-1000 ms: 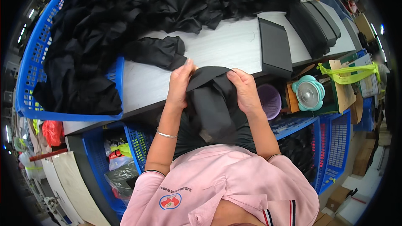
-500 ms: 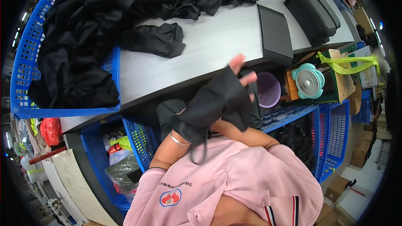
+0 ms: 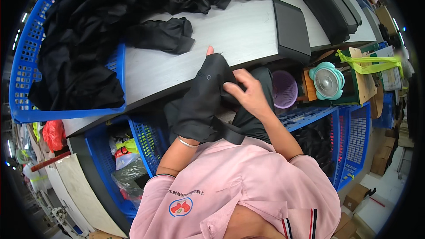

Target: Inspect and fold pieces of black fabric before placing them into a collection bin.

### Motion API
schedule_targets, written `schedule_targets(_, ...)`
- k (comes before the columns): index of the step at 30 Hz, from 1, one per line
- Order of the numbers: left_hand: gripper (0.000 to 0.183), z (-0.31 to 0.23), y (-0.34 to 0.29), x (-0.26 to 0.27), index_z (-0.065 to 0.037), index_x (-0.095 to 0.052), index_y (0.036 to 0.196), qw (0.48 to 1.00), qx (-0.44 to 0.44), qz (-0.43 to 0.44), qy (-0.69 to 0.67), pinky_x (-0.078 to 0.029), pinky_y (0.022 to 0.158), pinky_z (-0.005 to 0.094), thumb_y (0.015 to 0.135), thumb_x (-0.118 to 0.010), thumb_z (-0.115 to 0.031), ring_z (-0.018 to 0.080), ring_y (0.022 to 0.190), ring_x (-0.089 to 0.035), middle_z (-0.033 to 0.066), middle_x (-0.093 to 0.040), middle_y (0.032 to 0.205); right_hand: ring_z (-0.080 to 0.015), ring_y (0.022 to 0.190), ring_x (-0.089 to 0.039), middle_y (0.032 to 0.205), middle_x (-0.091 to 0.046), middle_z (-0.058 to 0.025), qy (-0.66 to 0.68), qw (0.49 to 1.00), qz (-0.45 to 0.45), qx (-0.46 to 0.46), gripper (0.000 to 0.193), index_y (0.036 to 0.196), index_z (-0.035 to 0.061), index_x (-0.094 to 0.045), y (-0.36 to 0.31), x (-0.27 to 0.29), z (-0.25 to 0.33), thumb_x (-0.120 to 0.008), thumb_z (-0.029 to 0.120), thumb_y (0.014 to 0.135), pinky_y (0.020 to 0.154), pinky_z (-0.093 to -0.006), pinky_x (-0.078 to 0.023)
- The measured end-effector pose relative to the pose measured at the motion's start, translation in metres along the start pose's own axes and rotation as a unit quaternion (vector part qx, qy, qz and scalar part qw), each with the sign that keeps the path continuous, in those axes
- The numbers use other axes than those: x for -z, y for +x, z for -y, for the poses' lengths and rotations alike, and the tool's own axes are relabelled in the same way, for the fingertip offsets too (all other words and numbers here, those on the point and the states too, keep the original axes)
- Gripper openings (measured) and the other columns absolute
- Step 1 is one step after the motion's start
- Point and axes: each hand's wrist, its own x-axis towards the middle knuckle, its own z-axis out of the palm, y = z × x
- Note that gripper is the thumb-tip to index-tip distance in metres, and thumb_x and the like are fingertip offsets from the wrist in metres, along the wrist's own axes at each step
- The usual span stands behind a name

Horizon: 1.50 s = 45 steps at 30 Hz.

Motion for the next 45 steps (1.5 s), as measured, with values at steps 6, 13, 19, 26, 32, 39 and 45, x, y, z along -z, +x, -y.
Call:
schedule_targets(6, 0.052, 0.037, -0.001, 0.021, -0.002, -0.043, 0.145, 0.985, 0.051, 0.072, -0.148, -0.047, 0.101, 0.0292, 0.102, -0.058, -0.028, 0.0179, 0.121, -0.052, 0.0072, -0.052, 0.131, -0.0129, 0.106, -0.058, 0.107, -0.068, -0.0049, 0.381, 0.915, 0.135, 0.0, 0.022, 0.109, -0.0045, -0.072, 0.005, 0.03, 0.006, -0.067, 0.007, 0.091, 0.096, -0.0285, -0.044)
schedule_targets(13, 0.052, 0.098, -0.064, 0.018, -0.002, -0.037, 0.149, 0.943, 0.137, 0.163, -0.254, -0.035, 0.114, 0.032, 0.104, -0.051, -0.023, 0.0211, 0.134, -0.045, 0.0107, -0.044, 0.148, -0.0071, 0.089, -0.061, 0.095, -0.068, -0.0005, 0.323, 0.937, -0.04, -0.123, 0.028, 0.112, -0.0036, -0.068, 0.055, 0.037, 0.003, -0.061, 0.021, 0.1, 0.081, -0.0209, -0.047)
schedule_targets(19, 0.051, 0.104, -0.04, 0.014, -0.004, -0.039, 0.148, 0.925, 0.098, 0.167, -0.328, -0.034, 0.115, 0.0331, 0.101, -0.051, -0.02, 0.0232, 0.133, -0.048, 0.0107, -0.047, 0.148, -0.0171, 0.104, -0.064, 0.114, -0.066, -0.01, 0.091, 0.993, -0.072, 0.009, 0.028, 0.114, -0.0046, -0.065, 0.026, 0.045, 0.01, -0.068, 0.014, 0.093, 0.091, -0.028, -0.049)
schedule_targets(26, 0.044, 0.089, -0.025, 0.019, -0.004, -0.055, 0.134, 0.984, -0.01, 0.175, 0.01, -0.039, 0.109, 0.0354, 0.094, -0.061, -0.021, 0.0256, 0.125, -0.053, 0.0109, -0.057, 0.136, -0.0256, 0.12, -0.059, 0.118, -0.065, -0.0099, -0.06, 0.998, 0.004, 0.032, 0.023, 0.105, 0.0061, -0.072, 0.027, 0.047, 0.017, -0.074, 0.015, 0.085, 0.107, -0.0377, -0.042)
schedule_targets(32, 0.042, 0.086, -0.009, 0.028, -0.003, -0.059, 0.13, 0.984, 0.107, 0.116, -0.08, -0.043, 0.104, 0.0354, 0.092, -0.063, -0.022, 0.0252, 0.118, -0.057, 0.0101, -0.061, 0.129, -0.0255, 0.125, -0.054, 0.118, -0.064, -0.0045, -0.033, 0.976, 0.18, 0.122, 0.013, 0.085, 0.0043, -0.071, 0.037, 0.094, 0.018, -0.07, 0.017, 0.088, 0.12, -0.048, -0.022)
schedule_targets(39, 0.044, 0.075, 0.016, 0.022, -0.003, -0.053, 0.138, 0.865, 0.304, 0.024, -0.398, -0.048, 0.099, 0.0326, 0.098, -0.059, -0.02, 0.0216, 0.114, -0.06, 0.0085, -0.061, 0.129, -0.0188, 0.087, -0.059, 0.114, -0.057, -0.0076, -0.072, 0.99, -0.04, 0.113, 0.01, 0.097, 0.001, -0.063, 0.119, 0.109, 0.01, -0.06, 0.01, 0.097, 0.082, -0.0283, -0.048)
schedule_targets(45, 0.019, 0.05, 0.01, 0.009, 0.002, -0.068, 0.111, 0.962, 0.197, -0.024, -0.188, -0.049, 0.07, 0.0197, 0.099, -0.06, -0.009, 0.0056, 0.076, -0.061, 0.0042, -0.07, 0.096, -0.0196, 0.087, -0.067, 0.114, -0.062, -0.0127, -0.135, 0.948, -0.256, 0.132, 0.021, 0.117, 0.0019, -0.064, 0.136, 0.085, -0.042, -0.061, 0.009, 0.098, 0.078, -0.0288, -0.052)
